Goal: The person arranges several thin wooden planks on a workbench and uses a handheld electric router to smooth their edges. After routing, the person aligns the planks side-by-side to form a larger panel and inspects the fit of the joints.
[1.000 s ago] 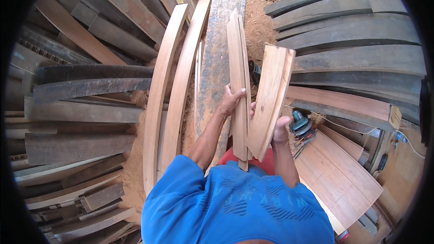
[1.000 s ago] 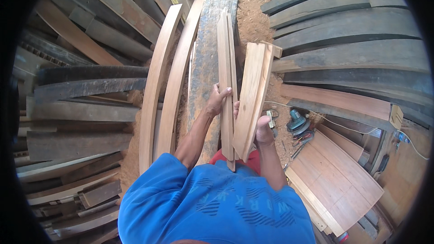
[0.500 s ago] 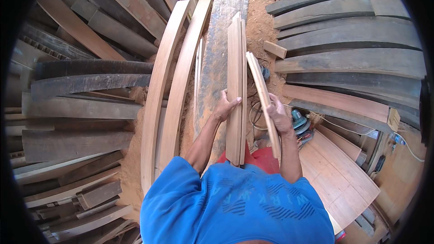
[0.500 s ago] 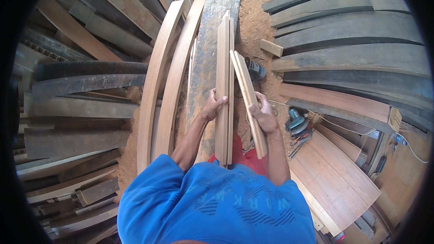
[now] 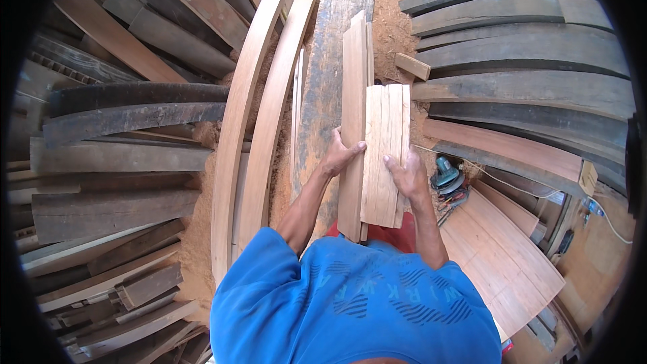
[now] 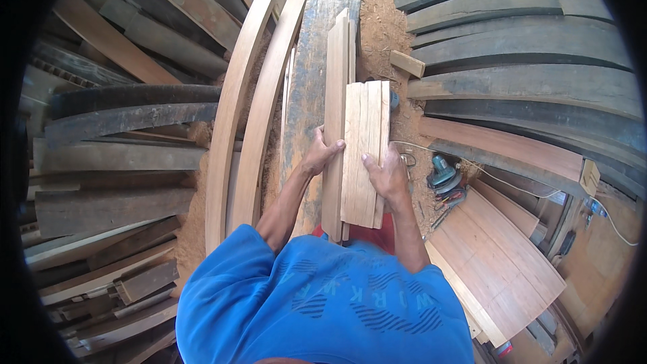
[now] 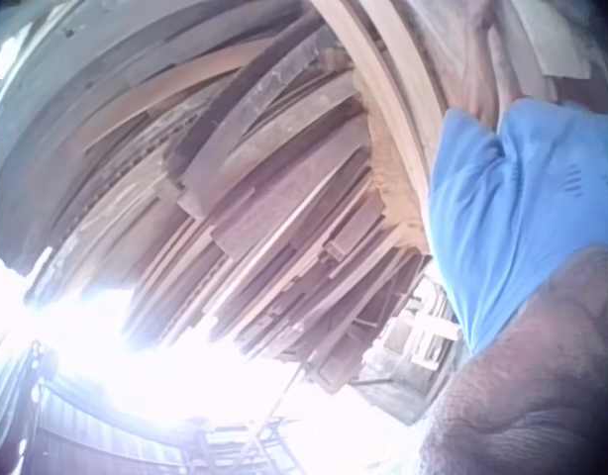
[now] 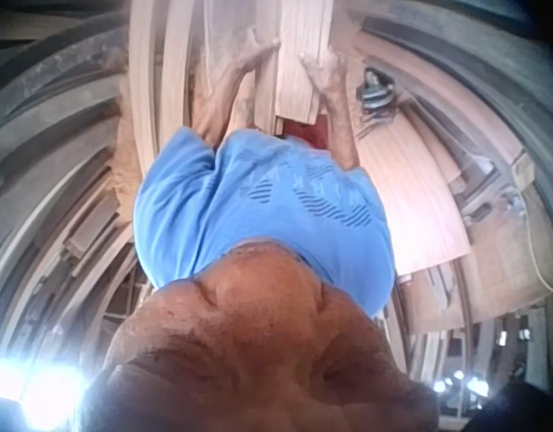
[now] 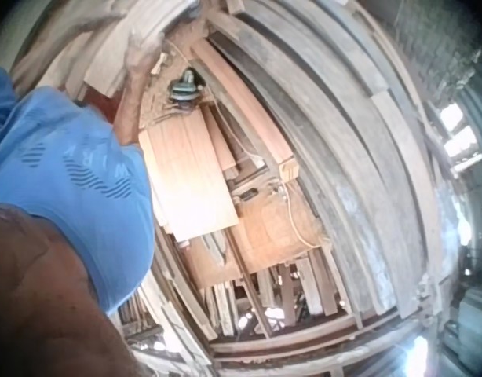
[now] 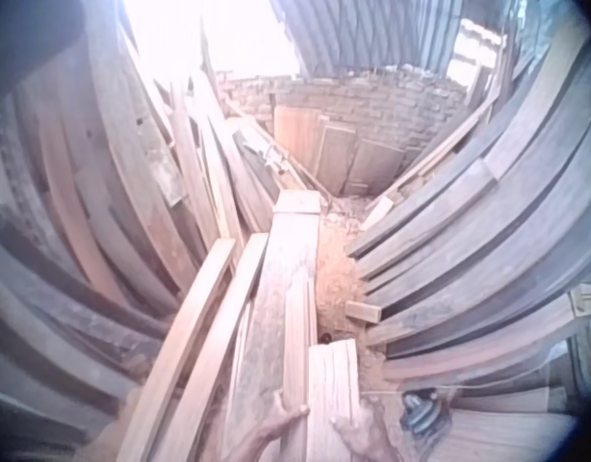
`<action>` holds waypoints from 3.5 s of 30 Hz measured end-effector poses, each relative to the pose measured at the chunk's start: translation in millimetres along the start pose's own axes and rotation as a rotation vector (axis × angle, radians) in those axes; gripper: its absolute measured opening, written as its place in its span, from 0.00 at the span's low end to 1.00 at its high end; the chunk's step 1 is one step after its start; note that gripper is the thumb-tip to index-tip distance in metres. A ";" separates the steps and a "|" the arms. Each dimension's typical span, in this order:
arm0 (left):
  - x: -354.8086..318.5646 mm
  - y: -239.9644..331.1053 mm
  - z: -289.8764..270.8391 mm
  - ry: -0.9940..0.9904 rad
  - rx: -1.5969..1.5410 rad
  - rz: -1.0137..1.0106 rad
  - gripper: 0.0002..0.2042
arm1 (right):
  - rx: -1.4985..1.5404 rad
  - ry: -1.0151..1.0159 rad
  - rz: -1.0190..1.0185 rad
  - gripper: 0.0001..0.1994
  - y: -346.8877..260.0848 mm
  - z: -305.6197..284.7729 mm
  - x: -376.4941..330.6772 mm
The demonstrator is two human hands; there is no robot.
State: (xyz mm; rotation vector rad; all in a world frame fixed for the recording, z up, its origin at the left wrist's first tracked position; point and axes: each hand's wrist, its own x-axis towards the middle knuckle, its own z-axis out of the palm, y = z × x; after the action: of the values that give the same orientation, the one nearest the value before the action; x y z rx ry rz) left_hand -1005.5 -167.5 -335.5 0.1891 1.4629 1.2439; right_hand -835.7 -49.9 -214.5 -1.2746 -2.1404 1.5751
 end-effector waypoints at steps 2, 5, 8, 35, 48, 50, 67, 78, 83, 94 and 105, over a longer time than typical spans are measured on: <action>-2.0 3.5 2.0 0.012 0.011 0.011 0.53 | -0.059 0.024 -0.050 0.22 1.4 1.7 -4.9; -3.1 8.4 3.5 0.017 0.036 0.017 0.53 | -0.164 0.036 -0.028 0.21 -5.6 4.4 -7.7; -4.9 8.6 4.6 0.010 0.046 0.015 0.54 | -0.366 0.067 0.043 0.19 -35.6 10.7 -11.7; 3.6 -3.7 32.2 0.002 0.035 0.069 0.46 | -0.337 0.071 0.140 0.18 -42.3 -9.7 -28.5; -6.2 28.3 52.3 0.099 0.286 0.218 0.45 | 0.063 0.121 0.159 0.22 -18.2 -28.8 -33.0; -11.3 40.8 51.6 0.141 0.292 0.149 0.45 | 0.009 0.026 0.243 0.22 -4.3 -26.6 -26.8; 1.7 60.0 1.7 0.528 0.671 0.030 0.49 | -0.305 -0.084 0.521 0.23 160.3 -143.1 -43.2; 25.9 -39.9 39.9 0.886 1.328 0.036 0.45 | -0.710 -0.197 0.452 0.18 327.0 -141.4 23.9; 29.1 -44.8 41.6 0.902 1.441 0.074 0.47 | -0.902 -0.502 0.469 0.17 315.7 -170.3 99.5; 32.1 -28.4 51.9 0.931 1.462 -0.026 0.49 | -0.613 0.135 0.040 0.17 280.7 -203.9 128.3; -44.6 24.4 105.3 0.772 1.555 0.020 0.37 | -0.249 0.248 0.573 0.13 329.5 -49.5 -219.3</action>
State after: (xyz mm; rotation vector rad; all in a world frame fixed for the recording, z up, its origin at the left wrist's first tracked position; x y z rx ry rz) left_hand -919.0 -128.6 -267.1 0.7908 2.8349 -0.1516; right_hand -501.2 -154.1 -405.1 -2.1867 -1.9598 1.2392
